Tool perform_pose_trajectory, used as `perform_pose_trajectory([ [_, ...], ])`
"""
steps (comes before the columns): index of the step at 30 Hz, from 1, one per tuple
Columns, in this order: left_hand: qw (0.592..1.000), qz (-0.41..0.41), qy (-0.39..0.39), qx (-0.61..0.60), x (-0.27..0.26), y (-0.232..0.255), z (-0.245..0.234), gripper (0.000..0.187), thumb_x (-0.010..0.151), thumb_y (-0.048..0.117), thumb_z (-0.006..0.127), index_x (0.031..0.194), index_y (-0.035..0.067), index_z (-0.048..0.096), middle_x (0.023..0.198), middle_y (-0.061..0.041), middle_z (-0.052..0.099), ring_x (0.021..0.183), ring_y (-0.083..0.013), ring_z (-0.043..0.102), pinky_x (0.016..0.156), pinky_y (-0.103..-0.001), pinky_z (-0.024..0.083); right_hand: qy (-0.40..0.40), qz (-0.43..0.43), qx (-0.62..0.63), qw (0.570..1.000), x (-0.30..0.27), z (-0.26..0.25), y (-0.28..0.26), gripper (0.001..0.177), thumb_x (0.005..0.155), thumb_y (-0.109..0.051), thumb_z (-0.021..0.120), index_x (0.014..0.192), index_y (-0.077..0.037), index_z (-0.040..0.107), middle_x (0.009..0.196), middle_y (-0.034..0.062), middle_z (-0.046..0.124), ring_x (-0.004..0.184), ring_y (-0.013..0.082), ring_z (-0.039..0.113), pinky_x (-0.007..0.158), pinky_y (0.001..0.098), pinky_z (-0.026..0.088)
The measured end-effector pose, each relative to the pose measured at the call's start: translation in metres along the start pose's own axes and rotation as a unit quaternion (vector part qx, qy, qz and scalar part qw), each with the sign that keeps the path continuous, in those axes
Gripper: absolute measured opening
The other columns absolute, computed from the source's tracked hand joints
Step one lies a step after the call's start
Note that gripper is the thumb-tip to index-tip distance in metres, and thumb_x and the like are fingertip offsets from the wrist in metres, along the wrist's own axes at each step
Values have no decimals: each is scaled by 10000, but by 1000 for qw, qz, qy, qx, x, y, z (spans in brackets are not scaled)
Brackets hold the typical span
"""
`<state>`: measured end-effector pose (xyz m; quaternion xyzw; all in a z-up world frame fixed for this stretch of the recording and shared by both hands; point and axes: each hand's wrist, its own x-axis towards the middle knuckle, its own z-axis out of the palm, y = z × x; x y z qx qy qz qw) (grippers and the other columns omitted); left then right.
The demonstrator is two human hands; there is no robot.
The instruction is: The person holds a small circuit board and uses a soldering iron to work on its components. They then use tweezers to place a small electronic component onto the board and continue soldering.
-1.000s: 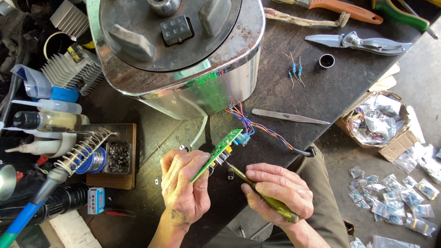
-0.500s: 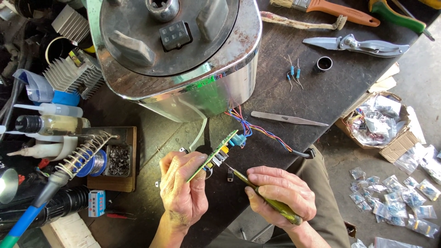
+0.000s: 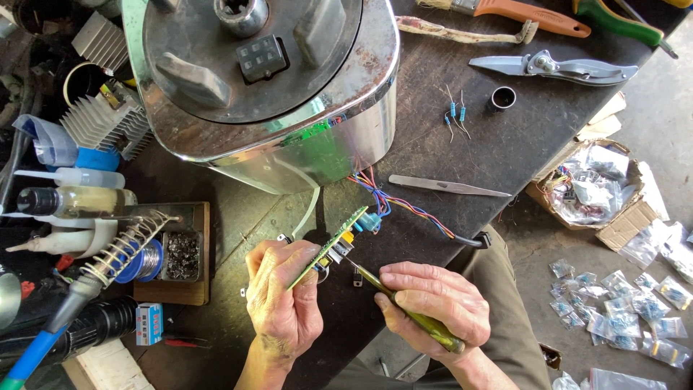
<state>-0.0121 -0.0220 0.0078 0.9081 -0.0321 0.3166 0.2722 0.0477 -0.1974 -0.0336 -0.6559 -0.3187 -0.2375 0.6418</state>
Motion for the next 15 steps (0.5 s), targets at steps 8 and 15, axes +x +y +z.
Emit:
perform_pose_trajectory([
  [8,1000,-2,1,-4,0,-1,0,198,1073,114,431,1118,16,597,945,-104,701,800,-200,691,874,-378,468,26,40,48,998,-10,-3,5,261,748,13,813,854,-52,583,821,176,748,709,270,820,643,331,722],
  [15,1000,-3,4,-3,1,0,0,200,1074,107,419,1112,17,594,935,-98,695,784,-198,684,854,-369,457,24,46,28,998,-7,0,2,246,727,6,825,797,-47,595,796,175,750,714,269,821,641,324,713],
])
